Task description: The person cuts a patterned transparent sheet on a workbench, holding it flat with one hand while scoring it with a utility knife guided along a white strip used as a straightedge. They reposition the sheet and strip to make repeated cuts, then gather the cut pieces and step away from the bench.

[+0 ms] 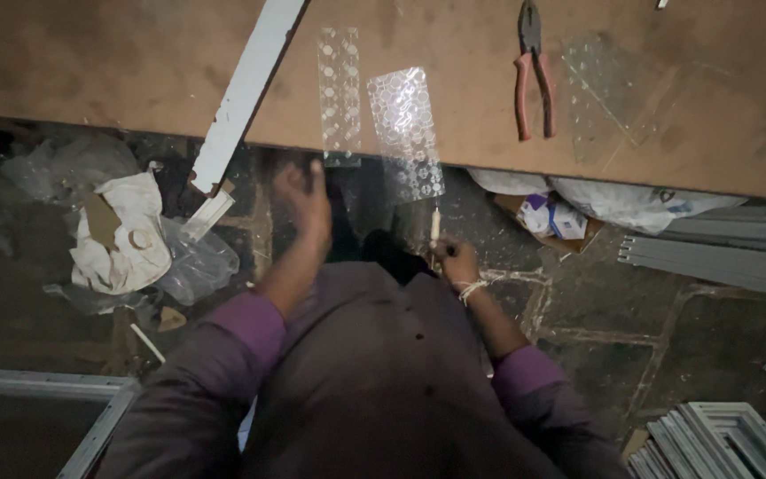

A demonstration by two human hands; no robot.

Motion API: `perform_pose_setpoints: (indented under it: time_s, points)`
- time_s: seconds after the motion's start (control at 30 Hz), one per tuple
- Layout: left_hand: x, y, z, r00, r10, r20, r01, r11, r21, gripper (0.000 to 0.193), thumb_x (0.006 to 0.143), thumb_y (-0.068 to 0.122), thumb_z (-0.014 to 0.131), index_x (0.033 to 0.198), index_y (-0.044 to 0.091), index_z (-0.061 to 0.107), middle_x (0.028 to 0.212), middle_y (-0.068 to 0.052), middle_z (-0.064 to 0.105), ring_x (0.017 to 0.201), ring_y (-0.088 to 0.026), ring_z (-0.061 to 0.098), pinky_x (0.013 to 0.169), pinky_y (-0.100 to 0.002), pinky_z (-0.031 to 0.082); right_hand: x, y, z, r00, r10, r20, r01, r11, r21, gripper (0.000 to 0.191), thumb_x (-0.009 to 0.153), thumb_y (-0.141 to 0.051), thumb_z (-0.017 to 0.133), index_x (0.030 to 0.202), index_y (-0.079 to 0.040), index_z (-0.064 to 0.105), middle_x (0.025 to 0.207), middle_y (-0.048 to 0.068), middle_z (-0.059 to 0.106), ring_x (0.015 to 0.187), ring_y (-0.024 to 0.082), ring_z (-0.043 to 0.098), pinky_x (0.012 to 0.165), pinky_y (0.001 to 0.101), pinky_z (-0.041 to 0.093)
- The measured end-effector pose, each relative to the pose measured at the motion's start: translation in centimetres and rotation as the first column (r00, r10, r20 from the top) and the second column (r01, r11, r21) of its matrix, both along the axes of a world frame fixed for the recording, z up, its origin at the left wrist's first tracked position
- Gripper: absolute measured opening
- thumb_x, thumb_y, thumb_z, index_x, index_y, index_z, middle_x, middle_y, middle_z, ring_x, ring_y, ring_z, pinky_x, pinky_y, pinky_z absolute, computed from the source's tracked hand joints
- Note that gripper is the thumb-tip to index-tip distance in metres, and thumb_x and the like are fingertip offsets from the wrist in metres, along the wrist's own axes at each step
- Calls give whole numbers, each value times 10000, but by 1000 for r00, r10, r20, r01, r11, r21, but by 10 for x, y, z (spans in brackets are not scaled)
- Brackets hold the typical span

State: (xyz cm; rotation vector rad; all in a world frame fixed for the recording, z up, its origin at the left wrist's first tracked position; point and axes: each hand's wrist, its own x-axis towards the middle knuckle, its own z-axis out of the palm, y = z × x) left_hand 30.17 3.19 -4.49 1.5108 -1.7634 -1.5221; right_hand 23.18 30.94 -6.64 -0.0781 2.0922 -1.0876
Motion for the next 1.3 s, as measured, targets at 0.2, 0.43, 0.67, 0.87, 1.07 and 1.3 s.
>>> perform_pose_setpoints:
  time_s: [0.2, 0.43, 0.67, 0.87, 1.07, 1.3]
  points:
    - [7, 64, -15, 990, -131, -50, 135, 797, 589, 397, 887, 321, 787, 1183, 60, 746, 997, -12, 732, 810, -114, 629, 722, -300, 519, 6, -5, 9, 996, -59, 73, 63, 997, -54, 265, 966, -237, 723, 1049, 11, 765, 853, 95, 760, 762, 158, 660, 721, 341, 538]
    - [-26, 82, -7, 973, -173, -153, 229, 811, 538, 332, 903, 248, 769, 1108, -14, 766, 961, -77, 772, 811, -141, 681, 730, -290, 538, 5, -16, 8, 999, 29, 35, -25, 995, -92, 263, 941, -206, 728, 1111, -8, 755, 903, 59, 770, 791, 133, 679, 719, 315, 548]
    - [-23, 70, -1, 922, -380, 70, 359, 909, 212, 283, 885, 266, 768, 988, 3, 793, 881, -113, 786, 784, -158, 731, 730, -298, 543, 6, -19, 13, 986, 124, 108, -94, 965, -246, 257, 1000, -160, 669, 1184, 5, 734, 884, 59, 754, 749, 122, 645, 676, 300, 524]
    - [-20, 71, -9, 939, -344, -12, 337, 915, 221, 250, 886, 240, 758, 976, 11, 802, 884, -92, 801, 806, -137, 730, 739, -293, 552, 7, -18, 11, 972, 151, 181, -106, 965, -240, 284, 993, -143, 663, 1234, -3, 719, 799, 51, 719, 686, 103, 621, 645, 285, 502]
    - [-17, 69, -8, 939, -344, -21, 331, 884, 329, 265, 902, 269, 758, 993, 24, 799, 879, -76, 796, 793, -128, 711, 732, -285, 547, 9, -17, 7, 990, 132, 47, -112, 947, -301, 253, 1004, -131, 661, 1205, 14, 712, 876, 37, 728, 776, 93, 629, 701, 271, 503]
    - [-18, 66, -7, 935, -351, -42, 341, 863, 372, 303, 918, 285, 773, 976, -11, 799, 889, -73, 790, 817, -119, 695, 746, -279, 530, 6, -19, 12, 981, 114, 155, -77, 971, -224, 261, 1001, -166, 660, 1201, -11, 723, 806, 12, 691, 699, 92, 601, 646, 279, 501]
